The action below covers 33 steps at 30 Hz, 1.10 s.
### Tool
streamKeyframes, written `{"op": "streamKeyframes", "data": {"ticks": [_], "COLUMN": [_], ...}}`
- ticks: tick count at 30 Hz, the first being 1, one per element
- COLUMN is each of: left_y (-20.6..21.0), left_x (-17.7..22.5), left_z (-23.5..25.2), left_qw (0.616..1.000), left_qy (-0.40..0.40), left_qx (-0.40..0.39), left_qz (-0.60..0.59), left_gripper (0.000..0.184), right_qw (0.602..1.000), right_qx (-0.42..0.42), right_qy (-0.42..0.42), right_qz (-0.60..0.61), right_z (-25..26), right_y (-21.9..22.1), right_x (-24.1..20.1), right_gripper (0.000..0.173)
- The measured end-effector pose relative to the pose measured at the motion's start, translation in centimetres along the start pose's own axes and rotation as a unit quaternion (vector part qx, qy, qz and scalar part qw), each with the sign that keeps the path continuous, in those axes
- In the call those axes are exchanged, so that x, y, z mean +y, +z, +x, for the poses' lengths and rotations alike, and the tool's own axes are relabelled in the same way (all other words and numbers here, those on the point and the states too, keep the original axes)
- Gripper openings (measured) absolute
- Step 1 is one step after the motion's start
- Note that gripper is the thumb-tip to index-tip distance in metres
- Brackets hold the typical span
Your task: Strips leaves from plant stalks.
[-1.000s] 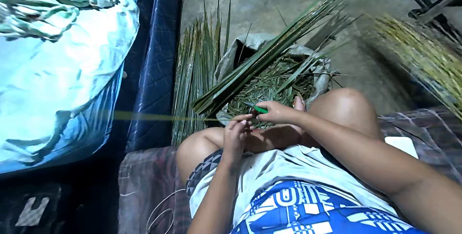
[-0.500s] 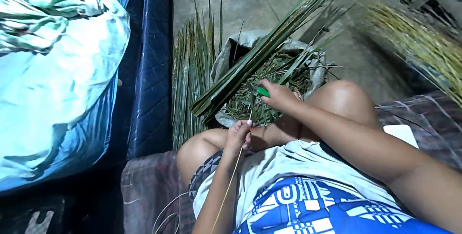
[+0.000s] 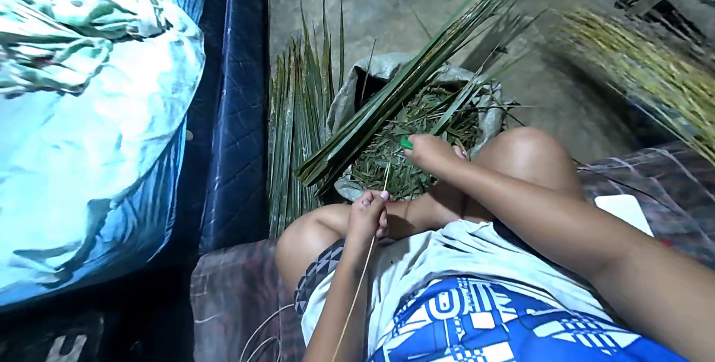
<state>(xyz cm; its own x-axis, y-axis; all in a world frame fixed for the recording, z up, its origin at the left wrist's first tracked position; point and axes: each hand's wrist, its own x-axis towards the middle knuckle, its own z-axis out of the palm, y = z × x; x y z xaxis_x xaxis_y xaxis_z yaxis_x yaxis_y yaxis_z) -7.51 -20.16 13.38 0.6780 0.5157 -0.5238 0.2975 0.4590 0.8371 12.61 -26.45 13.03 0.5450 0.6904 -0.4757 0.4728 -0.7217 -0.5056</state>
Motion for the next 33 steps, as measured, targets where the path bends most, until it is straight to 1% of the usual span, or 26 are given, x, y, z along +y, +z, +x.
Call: {"op": "streamKeyframes", "data": {"ticks": [2, 4, 6, 8, 11, 13, 14, 15, 17, 18, 19, 20, 22, 23, 25, 26, 27, 29, 30, 31, 32, 33], "left_y": [-0.3, -0.5, -0.6, -0.5, -0.5, -0.6, -0.6, -0.7, -1.0, -1.1, -1.2, -1.3, -1.5, -1.6, -1.9, -2.1, -2.2, -2.5, -2.4, -2.2, -1.9, -1.9], "left_x": [-0.2, 0.0, 0.3, 0.5, 0.6, 0.7, 0.7, 0.6, 0.5, 0.5, 0.4, 0.4, 0.2, 0.2, 0.2, 0.1, 0.0, 0.0, 0.1, 0.3, 0.6, 0.5], "left_z": [0.1, 0.1, 0.0, -0.3, -0.6, -0.6, -0.5, -0.4, -0.3, -0.2, -0.2, -0.2, -0.1, 0.0, 0.1, 0.2, 0.3, 0.3, 0.2, -0.1, -0.4, -0.4], "left_qw": [1.0, 1.0, 0.999, 0.997, 0.989, 0.986, 0.985, 0.984, 0.981, 0.978, 0.973, 0.967, 0.955, 0.949, 0.94, 0.936, 0.932, 0.921, 0.917, 0.917, 0.922, 0.921], "left_qy": [-0.004, -0.005, -0.012, -0.028, -0.037, -0.04, -0.04, -0.042, -0.044, -0.048, -0.054, -0.06, -0.07, -0.071, -0.071, -0.074, -0.079, -0.098, -0.107, -0.112, -0.111, -0.104], "left_qx": [0.004, 0.003, -0.007, -0.028, -0.063, -0.067, -0.064, -0.06, -0.071, -0.082, -0.092, -0.1, -0.118, -0.13, -0.155, -0.163, -0.17, -0.191, -0.2, -0.202, -0.198, -0.211], "left_qz": [-0.018, -0.03, -0.047, -0.073, -0.125, -0.148, -0.156, -0.161, -0.173, -0.188, -0.206, -0.226, -0.264, -0.278, -0.295, -0.304, -0.311, -0.324, -0.329, -0.326, -0.314, -0.312], "left_gripper": [0.02, 0.021, 0.021, 0.022, 0.027, 0.029, 0.03, 0.031, 0.031, 0.031, 0.031, 0.032, 0.033, 0.033, 0.033, 0.033, 0.031, 0.027, 0.025, 0.026, 0.029, 0.03], "right_qw": [0.997, 0.985, 0.981, 0.99, 0.999, 0.998, 0.998, 0.997, 0.987, 0.981, 0.979, 0.983, 0.994, 0.998, 1.0, 0.999, 0.997, 0.988, 0.976, 0.963, 0.955, 0.953], "right_qx": [-0.058, -0.125, -0.146, -0.11, -0.017, 0.016, 0.01, -0.017, -0.099, -0.131, -0.145, -0.141, -0.098, -0.063, 0.015, 0.036, 0.036, -0.022, -0.056, -0.076, -0.077, -0.066], "right_qy": [-0.054, -0.116, -0.127, -0.086, -0.004, -0.002, -0.021, -0.05, -0.119, -0.14, -0.14, -0.121, -0.045, -0.007, 0.023, 0.011, -0.018, -0.121, -0.186, -0.242, -0.279, -0.29], "right_qz": [0.004, -0.009, -0.024, -0.018, 0.029, 0.052, 0.059, 0.059, 0.038, 0.018, 0.009, 0.003, -0.001, 0.0, 0.015, 0.034, 0.058, 0.096, 0.097, 0.087, 0.072, 0.057], "right_z": [-2.0, -4.0, -4.6, -3.2, 0.7, 0.8, 0.1, -1.1, -3.5, -4.3, -4.6, -4.3, -2.3, -0.9, 0.6, 0.4, -0.4, -2.5, -3.4, -4.1, -4.6, -5.0], "right_y": [0.3, 1.3, 1.7, 1.1, -0.2, -0.9, -0.9, -0.5, 0.8, 1.3, 1.5, 1.3, 0.3, -0.2, -1.1, -1.7, -2.0, -1.7, -1.1, -0.7, -0.5, -0.9], "right_x": [-0.7, -1.2, -1.4, -0.7, 1.5, 1.2, 0.7, 0.1, -0.9, -1.2, -1.3, -1.2, -0.1, 0.8, 1.9, 1.8, 1.2, 0.1, -0.2, -0.3, -0.3, -0.3], "right_gripper": [0.029, 0.031, 0.032, 0.033, 0.031, 0.029, 0.028, 0.028, 0.029, 0.03, 0.03, 0.031, 0.034, 0.033, 0.029, 0.026, 0.028, 0.044, 0.046, 0.042, 0.037, 0.033]}}
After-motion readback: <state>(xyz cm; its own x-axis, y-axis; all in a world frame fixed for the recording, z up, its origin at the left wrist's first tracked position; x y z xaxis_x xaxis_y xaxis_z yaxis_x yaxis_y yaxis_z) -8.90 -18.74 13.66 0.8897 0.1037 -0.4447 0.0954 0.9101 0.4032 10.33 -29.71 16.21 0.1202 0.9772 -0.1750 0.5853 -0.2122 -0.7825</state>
